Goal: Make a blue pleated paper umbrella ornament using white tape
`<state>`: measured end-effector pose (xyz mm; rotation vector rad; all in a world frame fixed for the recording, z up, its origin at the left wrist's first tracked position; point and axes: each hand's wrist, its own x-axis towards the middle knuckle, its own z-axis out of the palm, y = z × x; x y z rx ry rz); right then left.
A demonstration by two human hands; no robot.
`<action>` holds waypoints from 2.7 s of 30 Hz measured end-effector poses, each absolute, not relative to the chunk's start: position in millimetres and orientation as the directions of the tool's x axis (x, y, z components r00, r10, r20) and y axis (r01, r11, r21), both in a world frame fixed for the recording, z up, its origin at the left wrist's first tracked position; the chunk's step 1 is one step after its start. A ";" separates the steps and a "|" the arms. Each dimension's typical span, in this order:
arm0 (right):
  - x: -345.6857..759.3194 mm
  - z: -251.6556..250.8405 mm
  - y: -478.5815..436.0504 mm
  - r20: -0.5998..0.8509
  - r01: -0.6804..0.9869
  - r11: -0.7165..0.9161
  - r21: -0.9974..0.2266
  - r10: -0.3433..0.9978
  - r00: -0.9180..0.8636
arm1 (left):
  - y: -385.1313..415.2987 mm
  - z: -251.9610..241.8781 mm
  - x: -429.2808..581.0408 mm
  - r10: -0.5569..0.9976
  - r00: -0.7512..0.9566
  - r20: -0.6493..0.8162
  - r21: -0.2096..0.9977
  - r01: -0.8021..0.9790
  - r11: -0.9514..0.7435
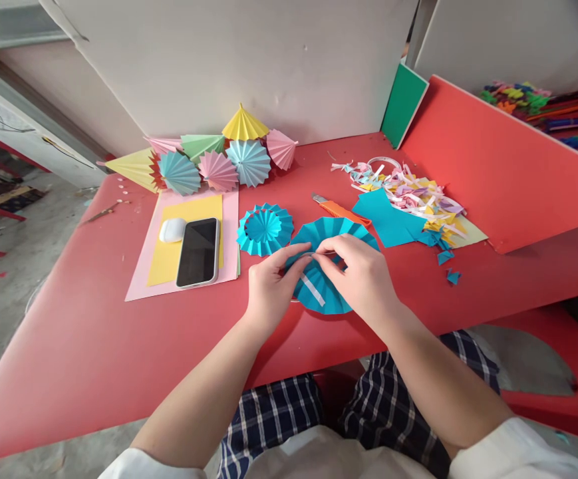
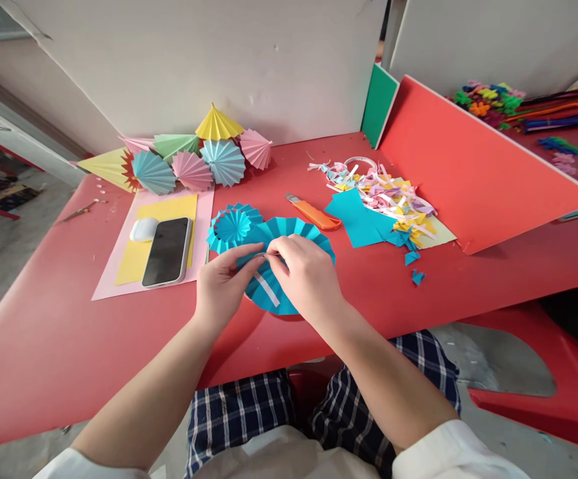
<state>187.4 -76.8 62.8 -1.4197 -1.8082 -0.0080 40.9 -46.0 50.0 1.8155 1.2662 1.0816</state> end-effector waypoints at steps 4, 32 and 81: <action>187.0 62.5 -76.9 0.658 0.848 0.405 -0.343 0.748 -0.091 | -44.0 51.7 41.0 0.961 0.193 0.196 0.895 0.367 -0.256; 188.1 62.1 -77.1 0.700 0.837 0.333 -0.434 0.710 0.080 | -49.2 54.7 44.0 0.980 0.160 0.121 0.982 0.123 -0.142; 192.8 67.8 -79.0 0.621 0.906 0.404 -0.127 0.744 -0.246 | -44.7 49.3 40.7 0.930 0.344 0.128 0.926 0.294 -0.236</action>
